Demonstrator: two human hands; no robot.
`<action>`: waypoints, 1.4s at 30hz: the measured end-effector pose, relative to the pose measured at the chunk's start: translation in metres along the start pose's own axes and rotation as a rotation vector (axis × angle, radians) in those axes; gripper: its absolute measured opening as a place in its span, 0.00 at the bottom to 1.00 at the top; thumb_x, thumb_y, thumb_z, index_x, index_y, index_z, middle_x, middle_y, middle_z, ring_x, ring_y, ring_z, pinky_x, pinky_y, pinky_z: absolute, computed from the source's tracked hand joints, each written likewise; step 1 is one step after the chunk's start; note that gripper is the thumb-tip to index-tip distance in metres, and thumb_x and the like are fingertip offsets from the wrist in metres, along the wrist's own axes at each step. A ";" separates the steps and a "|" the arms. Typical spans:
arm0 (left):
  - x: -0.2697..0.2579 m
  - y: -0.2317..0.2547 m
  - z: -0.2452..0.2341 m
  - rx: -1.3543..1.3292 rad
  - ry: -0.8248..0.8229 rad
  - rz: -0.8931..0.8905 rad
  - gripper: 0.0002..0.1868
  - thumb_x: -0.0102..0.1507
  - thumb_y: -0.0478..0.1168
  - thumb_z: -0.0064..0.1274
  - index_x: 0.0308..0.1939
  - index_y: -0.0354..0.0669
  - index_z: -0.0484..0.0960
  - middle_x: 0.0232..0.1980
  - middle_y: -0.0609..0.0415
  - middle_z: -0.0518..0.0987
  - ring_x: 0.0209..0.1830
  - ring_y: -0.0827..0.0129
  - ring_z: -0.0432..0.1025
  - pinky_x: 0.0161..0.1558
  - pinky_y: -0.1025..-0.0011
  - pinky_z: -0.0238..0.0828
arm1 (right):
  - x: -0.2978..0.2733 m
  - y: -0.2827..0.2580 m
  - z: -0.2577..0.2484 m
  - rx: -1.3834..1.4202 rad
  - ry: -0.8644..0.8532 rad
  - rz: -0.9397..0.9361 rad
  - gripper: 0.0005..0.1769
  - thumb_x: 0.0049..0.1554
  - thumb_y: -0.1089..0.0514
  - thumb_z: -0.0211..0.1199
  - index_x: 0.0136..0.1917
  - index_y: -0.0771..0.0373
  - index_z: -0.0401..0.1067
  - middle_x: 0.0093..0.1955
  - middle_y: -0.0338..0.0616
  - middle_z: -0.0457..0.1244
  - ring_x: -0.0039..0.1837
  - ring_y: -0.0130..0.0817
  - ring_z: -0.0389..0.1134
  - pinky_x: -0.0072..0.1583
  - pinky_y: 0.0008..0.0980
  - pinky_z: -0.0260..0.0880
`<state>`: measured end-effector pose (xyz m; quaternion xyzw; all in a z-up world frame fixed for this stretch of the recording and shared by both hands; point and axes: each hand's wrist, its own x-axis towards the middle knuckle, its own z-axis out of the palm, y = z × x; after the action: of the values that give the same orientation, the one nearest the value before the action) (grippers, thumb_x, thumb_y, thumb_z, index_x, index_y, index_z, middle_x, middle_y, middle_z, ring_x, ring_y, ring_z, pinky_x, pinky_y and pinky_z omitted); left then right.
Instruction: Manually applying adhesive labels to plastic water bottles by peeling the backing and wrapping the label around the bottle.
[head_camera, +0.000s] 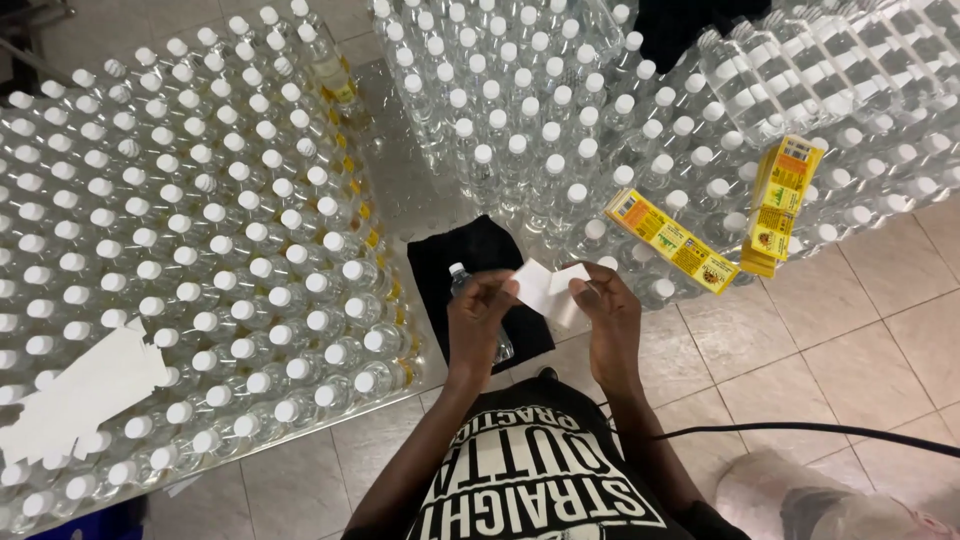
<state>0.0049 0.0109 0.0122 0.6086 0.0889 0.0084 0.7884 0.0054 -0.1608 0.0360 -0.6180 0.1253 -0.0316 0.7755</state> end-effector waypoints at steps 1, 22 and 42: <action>0.003 0.005 -0.003 -0.058 0.088 0.025 0.14 0.71 0.42 0.65 0.57 0.41 0.86 0.45 0.51 0.84 0.45 0.71 0.77 0.52 0.68 0.77 | -0.005 -0.004 0.002 -0.036 -0.002 0.005 0.10 0.65 0.56 0.69 0.56 0.64 0.77 0.52 0.44 0.70 0.57 0.30 0.70 0.61 0.37 0.71; 0.002 0.024 0.010 -0.044 0.022 0.337 0.27 0.67 0.37 0.69 0.68 0.36 0.75 0.46 0.44 0.88 0.48 0.63 0.85 0.58 0.57 0.81 | 0.009 -0.016 0.002 -0.370 -0.270 -0.299 0.14 0.64 0.56 0.73 0.59 0.65 0.79 0.53 0.49 0.71 0.60 0.41 0.77 0.66 0.45 0.76; -0.063 0.022 0.001 0.035 0.084 0.312 0.20 0.77 0.42 0.49 0.69 0.36 0.81 0.66 0.39 0.84 0.69 0.43 0.77 0.67 0.45 0.76 | -0.038 0.007 0.047 -0.283 -0.343 -0.346 0.04 0.64 0.67 0.70 0.53 0.68 0.82 0.47 0.47 0.72 0.52 0.33 0.74 0.61 0.34 0.76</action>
<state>-0.0551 0.0079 0.0413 0.6279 0.0264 0.1547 0.7623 -0.0212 -0.1062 0.0447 -0.7285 -0.1120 -0.0409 0.6746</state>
